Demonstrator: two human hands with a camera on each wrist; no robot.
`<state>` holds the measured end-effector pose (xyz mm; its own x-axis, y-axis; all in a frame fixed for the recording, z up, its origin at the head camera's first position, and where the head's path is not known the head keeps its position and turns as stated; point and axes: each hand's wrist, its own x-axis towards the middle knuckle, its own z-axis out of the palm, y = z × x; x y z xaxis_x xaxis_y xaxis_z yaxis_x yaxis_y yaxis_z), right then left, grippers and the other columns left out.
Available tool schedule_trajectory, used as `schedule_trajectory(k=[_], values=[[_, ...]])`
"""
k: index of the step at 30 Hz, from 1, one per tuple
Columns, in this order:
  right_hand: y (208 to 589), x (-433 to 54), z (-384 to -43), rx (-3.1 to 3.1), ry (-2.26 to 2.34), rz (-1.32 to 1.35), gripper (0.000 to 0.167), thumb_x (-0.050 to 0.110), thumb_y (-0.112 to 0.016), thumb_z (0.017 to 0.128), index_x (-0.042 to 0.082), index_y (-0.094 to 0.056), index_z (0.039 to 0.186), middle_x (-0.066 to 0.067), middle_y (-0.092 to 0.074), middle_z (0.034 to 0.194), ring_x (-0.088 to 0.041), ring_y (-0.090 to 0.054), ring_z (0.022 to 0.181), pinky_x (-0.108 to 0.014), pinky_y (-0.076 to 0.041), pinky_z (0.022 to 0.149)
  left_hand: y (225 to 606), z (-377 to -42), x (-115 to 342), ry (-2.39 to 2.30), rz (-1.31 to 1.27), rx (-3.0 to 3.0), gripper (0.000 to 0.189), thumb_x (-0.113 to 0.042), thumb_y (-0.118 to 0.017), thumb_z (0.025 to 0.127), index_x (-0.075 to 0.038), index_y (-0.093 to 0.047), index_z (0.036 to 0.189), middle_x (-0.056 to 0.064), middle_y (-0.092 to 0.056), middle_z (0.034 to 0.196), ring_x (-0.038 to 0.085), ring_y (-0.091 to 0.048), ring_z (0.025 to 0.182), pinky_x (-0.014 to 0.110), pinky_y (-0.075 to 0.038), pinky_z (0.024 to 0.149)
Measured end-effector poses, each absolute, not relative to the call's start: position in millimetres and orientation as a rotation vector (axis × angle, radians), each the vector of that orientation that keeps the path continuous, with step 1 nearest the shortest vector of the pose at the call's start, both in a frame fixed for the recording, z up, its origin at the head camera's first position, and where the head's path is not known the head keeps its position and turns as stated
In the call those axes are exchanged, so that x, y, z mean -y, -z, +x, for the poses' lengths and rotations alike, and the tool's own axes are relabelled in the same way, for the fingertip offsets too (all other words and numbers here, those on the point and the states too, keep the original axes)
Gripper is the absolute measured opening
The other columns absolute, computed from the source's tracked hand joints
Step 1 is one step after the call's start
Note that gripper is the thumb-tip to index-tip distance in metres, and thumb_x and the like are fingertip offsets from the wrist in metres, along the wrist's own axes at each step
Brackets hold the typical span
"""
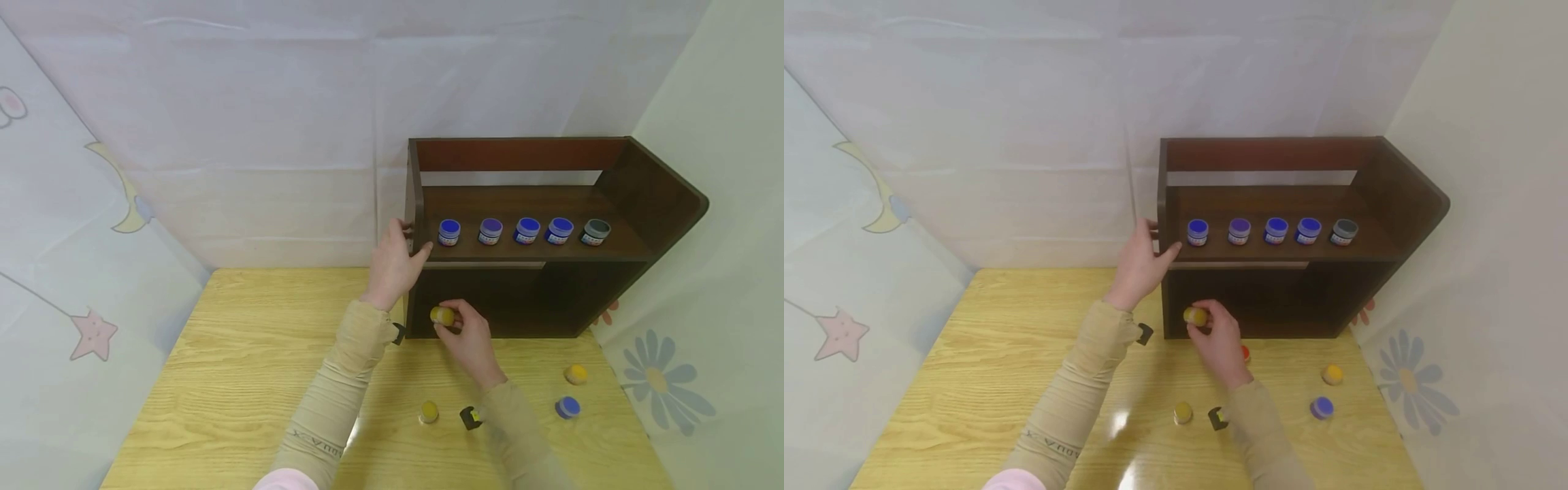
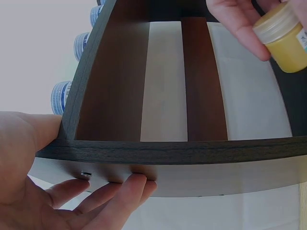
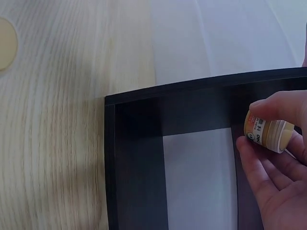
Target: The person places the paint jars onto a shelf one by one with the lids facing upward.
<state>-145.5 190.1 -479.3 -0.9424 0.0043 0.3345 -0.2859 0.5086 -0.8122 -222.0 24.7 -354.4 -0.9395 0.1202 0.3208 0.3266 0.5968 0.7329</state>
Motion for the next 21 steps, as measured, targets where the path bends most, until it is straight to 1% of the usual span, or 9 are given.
schedule_trajectory(k=[5, 10, 15, 21], values=[[477, -192, -150, 2.465, -1.397, 0.212, 0.04, -0.006, -0.078, 0.085, -0.002, -0.062, 0.122, -0.016, -0.062, 0.116, -0.028, -0.067, 0.097, -0.037, -0.057, 0.083, 354, -222, -25, 1.253, -0.369, 2.592, 0.052, -0.032, -0.069, 0.099, -0.002, -0.046, 0.134, 0.014, -0.062, 0.126, 0.029, -0.065, 0.106, 0.041, -0.055, 0.084], [476, -194, -157, 2.455, -1.389, 0.187, 0.048, -0.003, -0.078, 0.086, -0.002, -0.056, 0.129, -0.017, -0.062, 0.117, -0.029, -0.067, 0.098, -0.04, -0.056, 0.085, 354, -222, -25, 1.242, -0.374, 2.591, 0.052, -0.032, -0.069, 0.099, -0.002, -0.046, 0.134, 0.013, -0.062, 0.125, 0.028, -0.065, 0.105, 0.041, -0.055, 0.084], [476, -195, -163, 2.442, -1.382, 0.197, 0.046, -0.004, -0.079, 0.085, -0.003, -0.058, 0.126, -0.019, -0.065, 0.114, -0.031, -0.068, 0.096, -0.042, -0.056, 0.085, 354, -221, -25, 1.251, -0.38, 2.584, 0.052, -0.032, -0.069, 0.099, -0.001, -0.046, 0.134, 0.014, -0.062, 0.125, 0.029, -0.065, 0.105, 0.041, -0.055, 0.083], [474, -196, -171, 2.486, -1.345, 0.194, 0.041, 0.002, -0.08, 0.086, 0.0, -0.061, 0.123, -0.014, -0.067, 0.111, -0.025, -0.068, 0.091, -0.039, -0.057, 0.083, 355, -222, -24, 1.271, -0.374, 2.579, 0.052, -0.032, -0.069, 0.099, -0.002, -0.046, 0.134, 0.013, -0.062, 0.126, 0.029, -0.064, 0.105, 0.042, -0.055, 0.083]])
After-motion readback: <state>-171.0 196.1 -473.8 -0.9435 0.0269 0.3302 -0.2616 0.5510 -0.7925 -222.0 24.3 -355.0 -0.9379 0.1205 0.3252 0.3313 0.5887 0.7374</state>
